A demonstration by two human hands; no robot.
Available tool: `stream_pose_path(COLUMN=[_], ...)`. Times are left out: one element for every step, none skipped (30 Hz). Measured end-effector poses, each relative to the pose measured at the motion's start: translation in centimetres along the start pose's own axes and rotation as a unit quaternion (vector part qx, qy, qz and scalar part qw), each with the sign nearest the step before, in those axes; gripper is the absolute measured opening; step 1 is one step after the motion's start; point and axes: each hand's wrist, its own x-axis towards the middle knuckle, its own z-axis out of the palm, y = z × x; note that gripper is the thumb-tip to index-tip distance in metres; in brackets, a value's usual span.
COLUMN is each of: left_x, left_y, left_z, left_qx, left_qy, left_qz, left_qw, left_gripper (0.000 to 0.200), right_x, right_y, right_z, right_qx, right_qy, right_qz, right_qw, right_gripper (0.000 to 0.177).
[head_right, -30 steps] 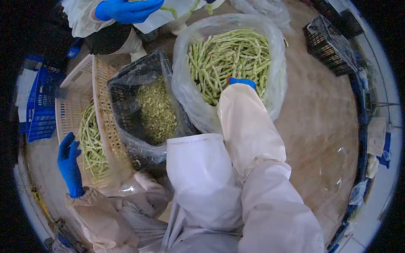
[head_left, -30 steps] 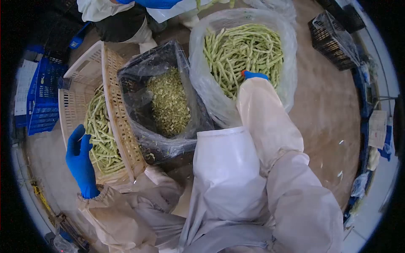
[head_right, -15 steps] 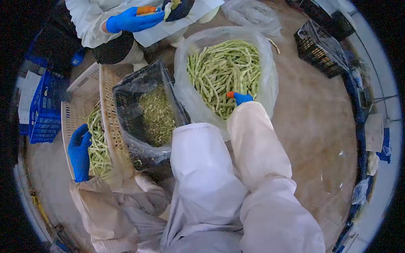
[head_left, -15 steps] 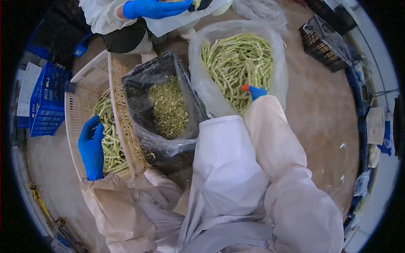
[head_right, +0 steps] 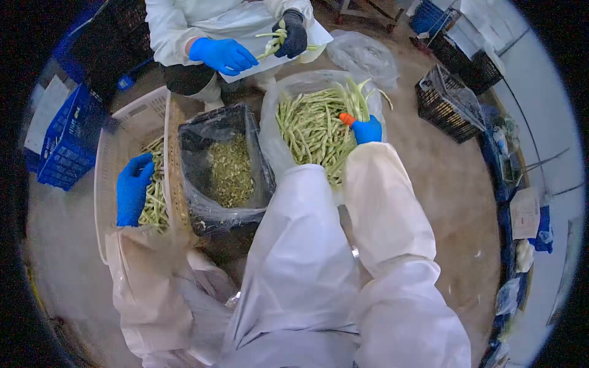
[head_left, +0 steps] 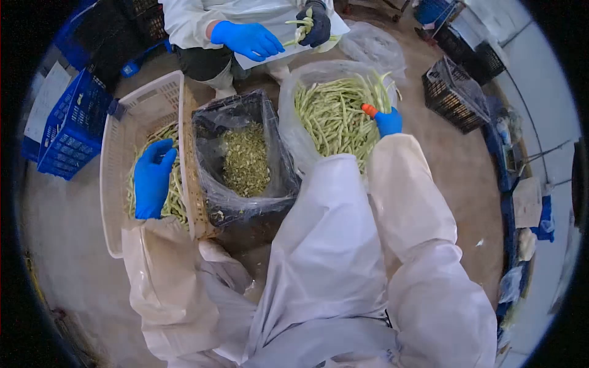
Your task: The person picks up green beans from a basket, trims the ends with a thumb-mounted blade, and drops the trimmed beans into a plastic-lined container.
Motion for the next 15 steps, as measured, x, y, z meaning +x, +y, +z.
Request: stream_pose_path(left_x=[-0.1, -0.1, -0.3, -0.3, -0.3, -0.2, -0.2, -0.3, -0.4, -0.4, -0.6, -0.9, -1.1, -1.4, -1.5], left_y=[0.4, 0.8, 1.1, 1.0, 0.9, 0.9, 1.0, 1.2, 1.6, 2.0, 2.6, 3.1, 3.7, 4.4, 5.2], left_z=[0.0, -0.1, -0.2, -0.3, -0.4, -0.4, -0.4, -0.3, -0.1, 0.1, 0.5, 0.7, 1.0, 1.4, 1.7], left_qx=[-0.007, -0.015, -0.006, -0.023, -0.039, -0.056, -0.076, -0.096, -0.115, -0.144, -0.172, -0.199, -0.221, -0.240, -0.272], left_qy=[0.005, 0.011, 0.014, 0.008, 0.001, -0.005, -0.017, -0.030, -0.043, -0.066, -0.087, -0.104, -0.128, -0.149, -0.175], left_qz=[-0.002, -0.003, -0.004, -0.002, 0.000, 0.003, -0.008, -0.017, -0.027, -0.036, -0.045, -0.057, -0.050, -0.046, -0.047], left_qw=[1.000, 1.000, 1.000, 1.000, 0.999, 0.998, 0.997, 0.995, 0.992, 0.987, 0.980, 0.973, 0.965, 0.958, 0.945], left_gripper=[0.029, 0.028, 0.027, 0.027, 0.027, 0.027, 0.027, 0.027, 0.028, 0.029, 0.030, 0.031, 0.034, 0.038, 0.040], right_x=[0.6, 1.0, 1.1, 1.1, 1.0, 0.4, -0.1, -0.5, -0.5, -0.8, -1.2, -1.9, -2.9, -4.4, -6.9], right_y=[0.0, -0.6, -1.4, -2.1, -2.7, -4.4, -6.1, -7.7, -9.1, -10.4, -11.7, -13.4, -15.1, -16.8, -19.3], right_z=[-0.1, -0.6, -1.0, -1.2, -1.4, -1.8, -2.2, -2.5, -2.8, -3.2, -3.8, -4.0, -4.0, -3.5, -2.3], right_qx=[0.022, 0.024, 0.026, 0.027, 0.067, 0.107, 0.148, 0.188, 0.201, 0.226, 0.251, 0.276, 0.282, 0.290, 0.311], right_qy=[0.016, 0.041, 0.065, 0.089, 0.094, 0.098, 0.102, 0.106, 0.113, 0.095, 0.074, 0.048, 0.023, -0.007, -0.027], right_qz=[-0.013, -0.013, -0.013, -0.011, -0.011, -0.012, -0.013, -0.015, -0.034, -0.042, -0.048, -0.054, -0.075, -0.093, -0.094], right_qw=[1.000, 0.999, 0.997, 0.996, 0.993, 0.989, 0.984, 0.976, 0.972, 0.969, 0.964, 0.958, 0.956, 0.953, 0.945], right_gripper=[0.046, 0.045, 0.044, 0.043, 0.042, 0.041, 0.040, 0.039, 0.035, 0.035, 0.034, 0.033, 0.033, 0.032, 0.032])
